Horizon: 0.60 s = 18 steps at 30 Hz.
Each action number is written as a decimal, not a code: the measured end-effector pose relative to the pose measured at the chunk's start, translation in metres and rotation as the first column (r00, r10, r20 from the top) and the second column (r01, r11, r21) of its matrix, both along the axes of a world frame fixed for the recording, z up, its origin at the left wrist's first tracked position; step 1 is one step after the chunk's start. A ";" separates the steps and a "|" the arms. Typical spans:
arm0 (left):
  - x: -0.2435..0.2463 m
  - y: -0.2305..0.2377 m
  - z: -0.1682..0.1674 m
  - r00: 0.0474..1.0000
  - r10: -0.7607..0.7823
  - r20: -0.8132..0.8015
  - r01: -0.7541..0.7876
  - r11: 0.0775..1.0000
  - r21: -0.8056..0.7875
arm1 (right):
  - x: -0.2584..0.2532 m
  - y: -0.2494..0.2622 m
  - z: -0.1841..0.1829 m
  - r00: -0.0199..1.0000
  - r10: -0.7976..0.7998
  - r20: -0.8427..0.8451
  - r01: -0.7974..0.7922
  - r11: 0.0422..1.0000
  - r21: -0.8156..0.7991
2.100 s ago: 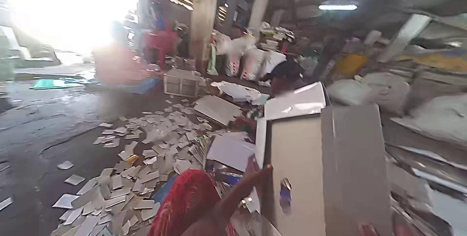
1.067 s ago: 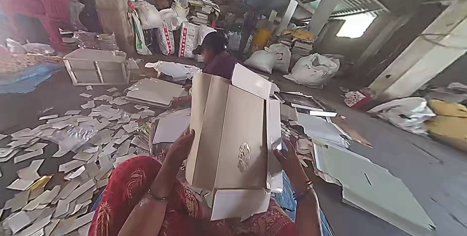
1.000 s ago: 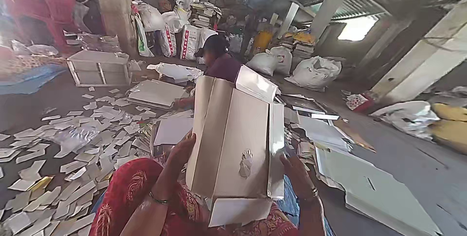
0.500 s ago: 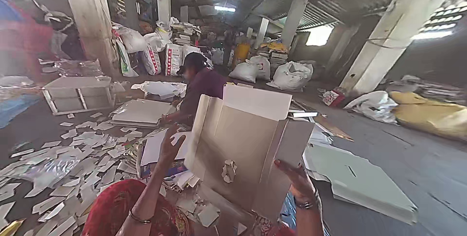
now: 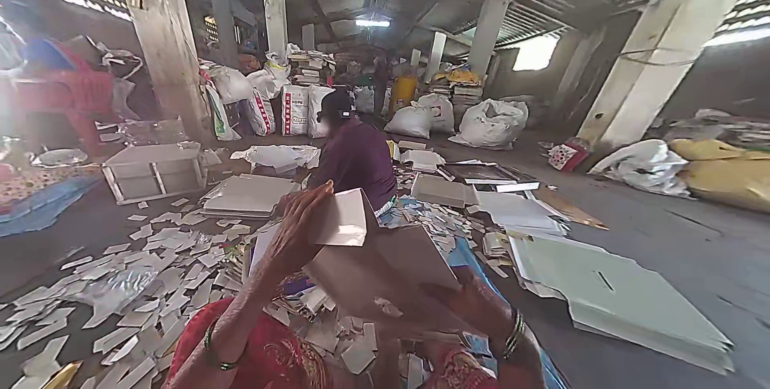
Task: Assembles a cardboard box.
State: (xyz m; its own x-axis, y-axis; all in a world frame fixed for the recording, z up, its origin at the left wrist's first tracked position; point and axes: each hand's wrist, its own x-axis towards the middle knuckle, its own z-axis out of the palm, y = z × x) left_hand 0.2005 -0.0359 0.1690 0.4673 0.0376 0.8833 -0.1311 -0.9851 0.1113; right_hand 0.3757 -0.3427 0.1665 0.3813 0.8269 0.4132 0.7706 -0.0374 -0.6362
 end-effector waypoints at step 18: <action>-0.068 0.001 0.044 0.937 -0.340 -0.086 0.218 0.757 -0.616 | 0.034 0.008 -0.004 0.846 -0.513 0.146 0.355 0.745 0.565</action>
